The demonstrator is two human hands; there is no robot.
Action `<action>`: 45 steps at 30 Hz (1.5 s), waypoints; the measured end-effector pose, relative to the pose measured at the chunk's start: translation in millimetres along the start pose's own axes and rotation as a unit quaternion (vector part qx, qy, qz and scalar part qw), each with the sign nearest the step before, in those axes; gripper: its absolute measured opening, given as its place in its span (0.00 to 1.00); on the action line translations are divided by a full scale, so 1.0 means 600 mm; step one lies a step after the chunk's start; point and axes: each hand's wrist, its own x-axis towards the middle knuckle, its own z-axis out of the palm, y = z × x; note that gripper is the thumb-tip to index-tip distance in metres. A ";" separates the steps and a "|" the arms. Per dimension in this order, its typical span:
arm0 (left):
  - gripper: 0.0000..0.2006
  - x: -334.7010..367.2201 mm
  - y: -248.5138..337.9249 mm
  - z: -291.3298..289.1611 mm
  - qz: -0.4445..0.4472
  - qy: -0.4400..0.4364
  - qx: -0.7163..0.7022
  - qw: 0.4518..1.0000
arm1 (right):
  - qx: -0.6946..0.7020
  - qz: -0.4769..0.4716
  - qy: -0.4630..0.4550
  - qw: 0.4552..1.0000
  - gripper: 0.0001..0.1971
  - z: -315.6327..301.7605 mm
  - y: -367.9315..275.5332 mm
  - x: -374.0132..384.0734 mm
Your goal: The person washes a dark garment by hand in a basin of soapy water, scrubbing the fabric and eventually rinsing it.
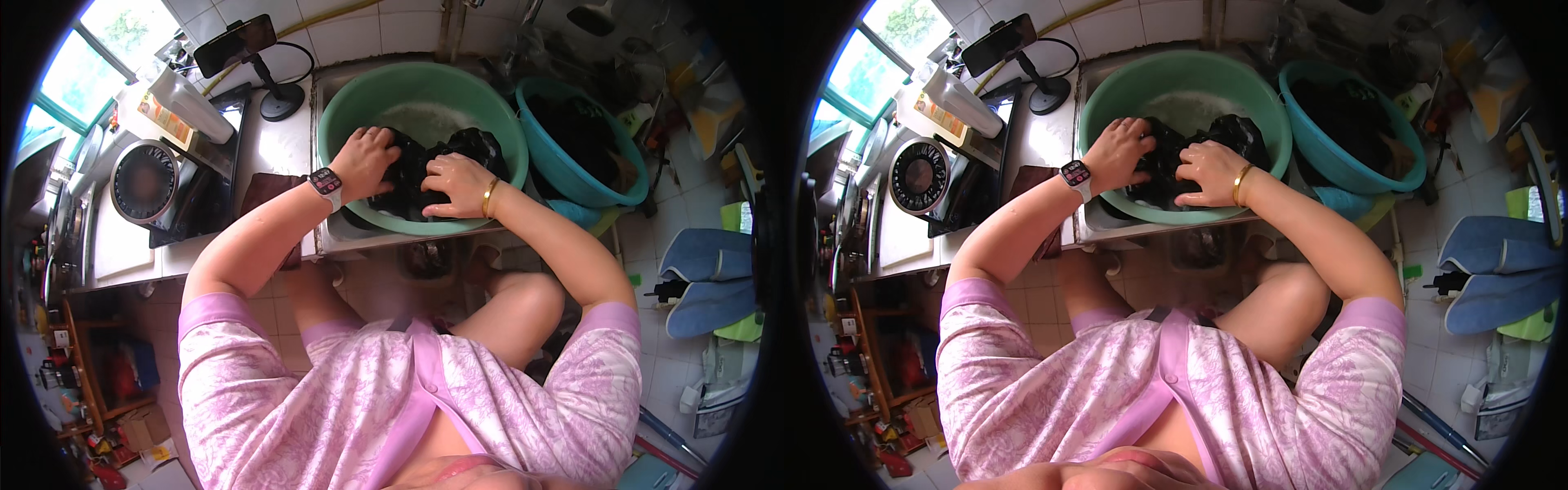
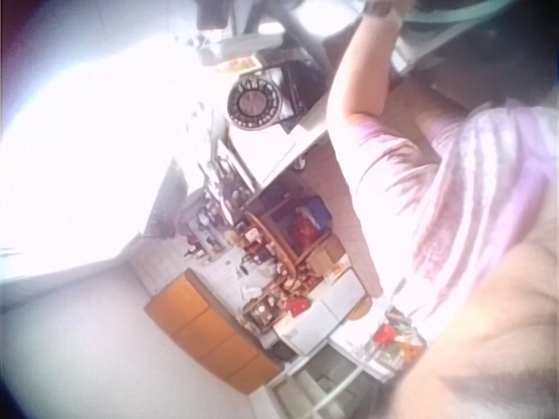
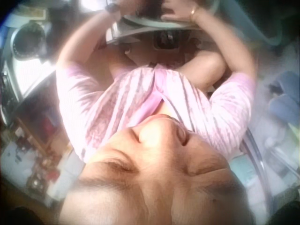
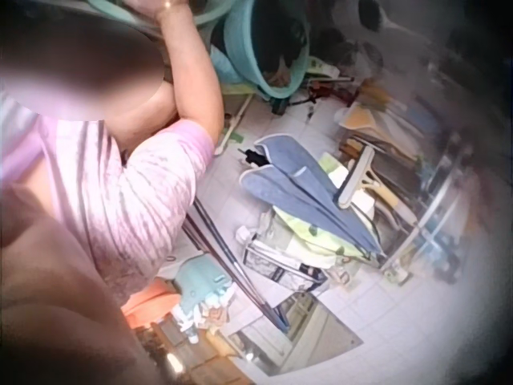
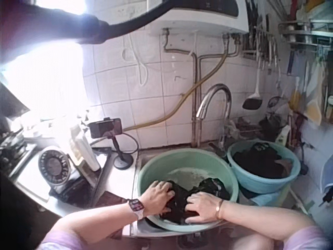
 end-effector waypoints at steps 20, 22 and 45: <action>0.41 0.240 -0.096 0.133 0.040 -0.207 -0.023 0.977 | -0.076 0.259 -0.266 0.925 0.15 0.138 0.288 0.122; 0.37 0.240 -0.123 0.173 0.030 -0.275 0.067 0.959 | 0.032 0.371 -0.209 0.904 0.16 0.129 0.286 0.163; 0.33 0.002 0.015 -0.009 -0.113 0.121 -0.135 0.977 | -0.075 -0.012 0.092 0.993 0.04 0.027 -0.045 0.003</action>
